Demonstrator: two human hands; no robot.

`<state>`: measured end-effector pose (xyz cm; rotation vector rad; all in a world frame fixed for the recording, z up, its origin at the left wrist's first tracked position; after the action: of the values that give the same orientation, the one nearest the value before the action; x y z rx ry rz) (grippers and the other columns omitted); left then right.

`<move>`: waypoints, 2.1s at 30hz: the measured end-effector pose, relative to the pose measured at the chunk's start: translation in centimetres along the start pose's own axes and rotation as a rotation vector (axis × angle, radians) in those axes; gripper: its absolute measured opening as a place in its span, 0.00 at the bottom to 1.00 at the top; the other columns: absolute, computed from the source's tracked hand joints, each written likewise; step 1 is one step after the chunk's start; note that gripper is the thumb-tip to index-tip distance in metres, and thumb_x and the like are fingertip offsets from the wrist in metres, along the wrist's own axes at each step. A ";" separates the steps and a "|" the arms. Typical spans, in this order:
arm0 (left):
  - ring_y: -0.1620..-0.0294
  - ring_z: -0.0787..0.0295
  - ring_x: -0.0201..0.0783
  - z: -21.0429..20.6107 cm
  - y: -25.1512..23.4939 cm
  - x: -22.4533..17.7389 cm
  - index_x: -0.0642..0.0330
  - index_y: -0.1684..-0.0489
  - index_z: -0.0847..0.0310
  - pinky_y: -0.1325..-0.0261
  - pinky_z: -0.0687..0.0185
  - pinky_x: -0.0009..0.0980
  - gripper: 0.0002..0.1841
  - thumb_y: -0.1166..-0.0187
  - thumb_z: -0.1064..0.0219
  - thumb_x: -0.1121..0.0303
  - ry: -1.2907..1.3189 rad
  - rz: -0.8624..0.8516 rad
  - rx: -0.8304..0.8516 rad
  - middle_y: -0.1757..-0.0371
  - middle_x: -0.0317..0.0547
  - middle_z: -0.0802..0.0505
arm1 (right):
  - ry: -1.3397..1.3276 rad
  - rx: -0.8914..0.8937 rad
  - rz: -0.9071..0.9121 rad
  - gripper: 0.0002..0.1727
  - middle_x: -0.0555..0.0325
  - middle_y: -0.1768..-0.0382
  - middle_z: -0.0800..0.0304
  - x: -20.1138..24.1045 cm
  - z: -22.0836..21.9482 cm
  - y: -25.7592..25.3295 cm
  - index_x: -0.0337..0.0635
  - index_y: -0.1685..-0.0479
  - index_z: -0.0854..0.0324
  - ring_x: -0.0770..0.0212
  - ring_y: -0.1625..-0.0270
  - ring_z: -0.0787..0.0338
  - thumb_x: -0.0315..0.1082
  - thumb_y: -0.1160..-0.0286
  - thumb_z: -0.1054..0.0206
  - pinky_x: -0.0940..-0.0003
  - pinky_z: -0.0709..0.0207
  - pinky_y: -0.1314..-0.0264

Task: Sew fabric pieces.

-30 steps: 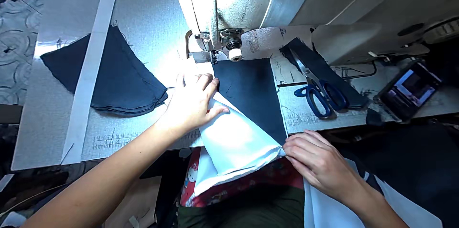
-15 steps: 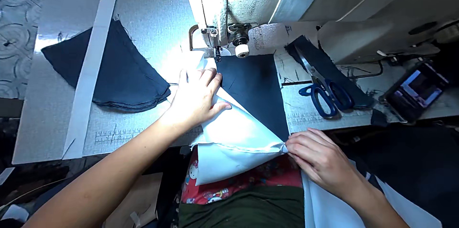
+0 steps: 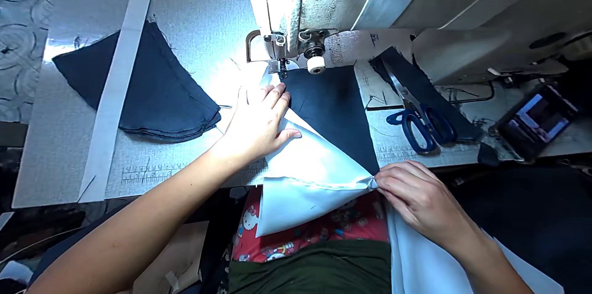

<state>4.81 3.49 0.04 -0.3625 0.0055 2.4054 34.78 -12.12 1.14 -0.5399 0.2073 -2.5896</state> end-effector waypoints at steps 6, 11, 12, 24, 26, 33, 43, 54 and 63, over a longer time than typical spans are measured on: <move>0.19 0.28 0.70 0.0 0.1 0.0 0.61 0.27 0.20 0.27 0.50 0.84 0.40 0.22 0.47 0.34 -0.023 -0.029 -0.021 0.21 0.65 0.21 | -0.012 0.006 -0.001 0.16 0.57 0.59 0.04 -0.2 0.0 -0.1 0.46 0.65 0.09 0.54 0.47 0.07 0.36 0.19 0.44 0.58 0.19 0.35; 0.21 0.26 0.70 0.4 0.0 -0.3 0.63 0.26 0.20 0.27 0.52 0.86 0.39 0.22 0.43 0.37 -0.034 -0.019 0.001 0.27 0.64 0.16 | -0.005 0.008 0.004 0.16 0.58 0.60 0.04 -0.2 -0.1 -0.2 0.46 0.65 0.09 0.54 0.47 0.07 0.36 0.19 0.43 0.58 0.20 0.36; 0.21 0.26 0.71 0.4 0.0 -0.4 0.64 0.26 0.20 0.27 0.53 0.86 0.39 0.22 0.41 0.37 -0.034 -0.015 0.007 0.27 0.65 0.16 | -0.001 0.007 0.005 0.16 0.58 0.60 0.04 -0.2 -0.1 -0.2 0.46 0.65 0.09 0.54 0.47 0.07 0.36 0.19 0.44 0.58 0.20 0.36; 0.20 0.29 0.73 1.3 0.1 -1.0 0.54 0.21 0.22 0.30 0.52 0.86 0.37 0.25 0.36 0.37 -0.074 0.111 0.073 0.21 0.68 0.22 | 0.001 0.003 0.022 0.15 0.59 0.60 0.04 0.2 -0.4 -0.4 0.48 0.65 0.09 0.55 0.47 0.07 0.35 0.20 0.43 0.59 0.20 0.34; 0.21 0.28 0.74 1.7 0.0 -0.8 0.55 0.22 0.21 0.30 0.48 0.83 0.41 0.30 0.32 0.35 -0.074 0.169 0.062 0.20 0.69 0.23 | -0.001 -0.001 0.026 0.15 0.60 0.60 0.04 0.2 -0.4 -0.5 0.48 0.64 0.08 0.55 0.47 0.07 0.35 0.20 0.43 0.59 0.20 0.34; 0.07 0.51 0.69 4.2 -1.6 1.0 0.66 0.38 0.13 0.19 0.64 0.80 0.51 0.30 0.49 0.20 -0.069 0.462 0.089 0.13 0.63 0.30 | 0.020 0.007 0.036 0.15 0.59 0.63 0.06 0.5 -0.4 -0.9 0.48 0.65 0.09 0.53 0.48 0.07 0.35 0.21 0.43 0.56 0.20 0.36; 0.37 0.15 0.69 1.1 0.2 -1.4 0.60 0.37 0.11 0.29 0.52 0.86 0.22 0.21 0.45 0.64 0.007 -0.111 -0.079 0.54 0.58 0.08 | 0.002 0.018 0.063 0.14 0.58 0.62 0.06 0.9 -0.5 -0.9 0.48 0.65 0.10 0.53 0.48 0.06 0.34 0.22 0.43 0.52 0.19 0.36; 0.14 0.39 0.76 1.3 1.4 -1.3 0.54 0.29 0.15 0.25 0.61 0.86 0.45 0.27 0.51 0.25 -0.093 0.166 -0.034 0.19 0.63 0.21 | -0.001 0.024 0.049 0.14 0.59 0.62 0.06 0.8 -0.3 -1.0 0.48 0.64 0.10 0.54 0.48 0.07 0.35 0.20 0.43 0.55 0.20 0.35; 0.09 0.53 0.79 1.7 2.3 -1.3 0.51 0.26 0.16 0.22 0.76 0.87 0.48 0.30 0.53 0.21 -0.105 0.245 0.004 0.16 0.72 0.28 | -0.011 0.016 0.062 0.14 0.58 0.63 0.06 0.8 -0.4 -1.1 0.47 0.64 0.09 0.55 0.52 0.06 0.35 0.21 0.43 0.57 0.18 0.37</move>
<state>3.84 1.03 1.75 -0.2445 0.0081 2.6640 33.49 -11.50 1.37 -0.5332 0.1970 -2.5255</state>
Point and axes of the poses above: each hand's wrist, its own y-axis away from the middle knuckle, its own z-axis out of the back of the hand, x = y × z, the point moved 1 cm from there along -y, towards the middle knuckle
